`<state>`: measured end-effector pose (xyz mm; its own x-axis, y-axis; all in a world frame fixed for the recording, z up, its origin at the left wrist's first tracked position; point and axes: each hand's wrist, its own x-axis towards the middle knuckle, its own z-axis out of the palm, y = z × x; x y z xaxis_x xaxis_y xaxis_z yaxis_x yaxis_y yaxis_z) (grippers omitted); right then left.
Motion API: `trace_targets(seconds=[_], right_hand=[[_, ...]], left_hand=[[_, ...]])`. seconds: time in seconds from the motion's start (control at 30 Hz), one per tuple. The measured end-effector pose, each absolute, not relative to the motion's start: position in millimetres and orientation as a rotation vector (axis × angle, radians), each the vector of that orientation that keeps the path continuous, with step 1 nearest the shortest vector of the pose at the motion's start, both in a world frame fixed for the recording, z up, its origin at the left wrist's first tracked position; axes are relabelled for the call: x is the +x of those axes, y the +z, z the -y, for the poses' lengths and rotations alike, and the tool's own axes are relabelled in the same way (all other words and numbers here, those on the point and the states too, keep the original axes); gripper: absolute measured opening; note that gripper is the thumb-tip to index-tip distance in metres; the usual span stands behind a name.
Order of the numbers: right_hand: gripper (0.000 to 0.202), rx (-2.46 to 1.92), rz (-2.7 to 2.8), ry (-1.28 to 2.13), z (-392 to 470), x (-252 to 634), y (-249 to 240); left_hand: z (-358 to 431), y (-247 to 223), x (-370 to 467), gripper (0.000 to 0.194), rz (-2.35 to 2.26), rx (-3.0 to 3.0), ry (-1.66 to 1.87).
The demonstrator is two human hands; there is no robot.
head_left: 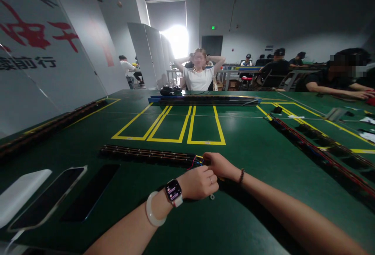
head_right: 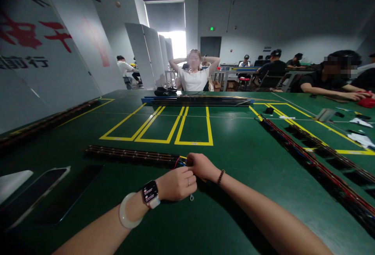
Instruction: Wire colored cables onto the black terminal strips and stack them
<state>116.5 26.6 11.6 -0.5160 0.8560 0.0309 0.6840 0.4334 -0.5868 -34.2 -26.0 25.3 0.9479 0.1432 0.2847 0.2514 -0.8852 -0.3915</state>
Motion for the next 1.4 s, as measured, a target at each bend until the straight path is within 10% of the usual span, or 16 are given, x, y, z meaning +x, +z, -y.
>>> trace_targets(seconds=[1.4], right_hand=[[0.019, -1.293, 2.499, 0.460, -22, 128, 11]], left_hand=[[23, 28, -36, 0.015, 0.366, -2.726, -0.370]])
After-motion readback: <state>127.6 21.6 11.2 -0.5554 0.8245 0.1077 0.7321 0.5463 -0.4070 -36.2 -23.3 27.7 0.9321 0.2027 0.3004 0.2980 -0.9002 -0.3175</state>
